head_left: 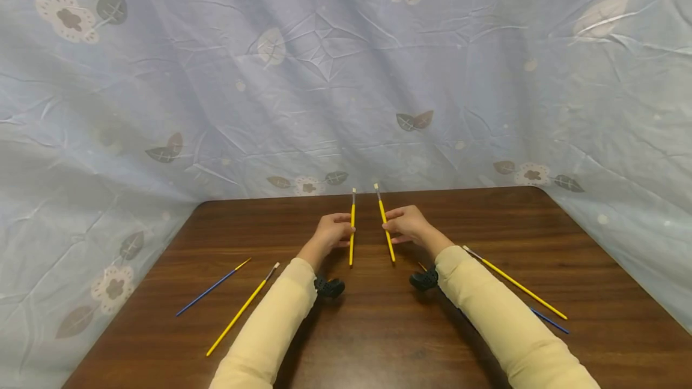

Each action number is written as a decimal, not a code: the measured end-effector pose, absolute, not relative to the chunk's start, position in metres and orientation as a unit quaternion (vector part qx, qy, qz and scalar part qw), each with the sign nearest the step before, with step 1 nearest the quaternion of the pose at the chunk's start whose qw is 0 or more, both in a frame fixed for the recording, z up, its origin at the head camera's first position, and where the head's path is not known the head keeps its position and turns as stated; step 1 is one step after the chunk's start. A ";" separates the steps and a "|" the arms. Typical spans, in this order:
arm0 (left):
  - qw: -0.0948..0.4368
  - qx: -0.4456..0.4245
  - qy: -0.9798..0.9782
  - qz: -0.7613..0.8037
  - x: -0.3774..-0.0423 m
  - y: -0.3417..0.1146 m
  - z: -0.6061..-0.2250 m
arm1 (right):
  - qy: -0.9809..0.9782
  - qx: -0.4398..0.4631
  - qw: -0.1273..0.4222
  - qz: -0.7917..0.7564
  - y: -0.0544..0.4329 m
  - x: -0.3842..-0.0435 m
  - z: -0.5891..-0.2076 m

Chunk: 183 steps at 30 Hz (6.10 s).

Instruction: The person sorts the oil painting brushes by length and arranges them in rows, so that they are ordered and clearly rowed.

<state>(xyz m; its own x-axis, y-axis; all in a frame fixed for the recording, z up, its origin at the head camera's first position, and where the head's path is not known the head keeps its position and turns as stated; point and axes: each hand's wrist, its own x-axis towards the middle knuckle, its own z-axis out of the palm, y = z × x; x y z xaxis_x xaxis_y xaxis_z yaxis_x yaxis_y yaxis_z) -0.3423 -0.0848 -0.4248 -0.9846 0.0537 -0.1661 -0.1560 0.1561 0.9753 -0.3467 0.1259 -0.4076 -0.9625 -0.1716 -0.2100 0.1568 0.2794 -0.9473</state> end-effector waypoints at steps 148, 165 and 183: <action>0.093 0.050 0.795 0.598 -0.327 -0.132 -0.382 | 0.792 -0.053 0.142 -0.591 0.204 -0.341 -0.370; 0.105 0.133 0.784 0.597 -0.284 -0.204 -0.378 | 0.835 -0.110 0.102 -0.529 0.263 -0.299 -0.364; 0.098 0.173 0.800 0.566 -0.240 -0.277 -0.393 | 0.861 -0.121 0.078 -0.487 0.313 -0.263 -0.381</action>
<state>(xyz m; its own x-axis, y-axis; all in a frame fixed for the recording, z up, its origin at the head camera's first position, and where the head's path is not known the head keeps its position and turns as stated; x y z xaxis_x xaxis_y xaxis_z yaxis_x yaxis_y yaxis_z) -0.2395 -0.2769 -0.3927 -0.9210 0.3875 0.0396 0.1665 0.2998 0.9394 -0.2626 0.3133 -0.3810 -0.9584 -0.2849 -0.0158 -0.1334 0.4964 -0.8578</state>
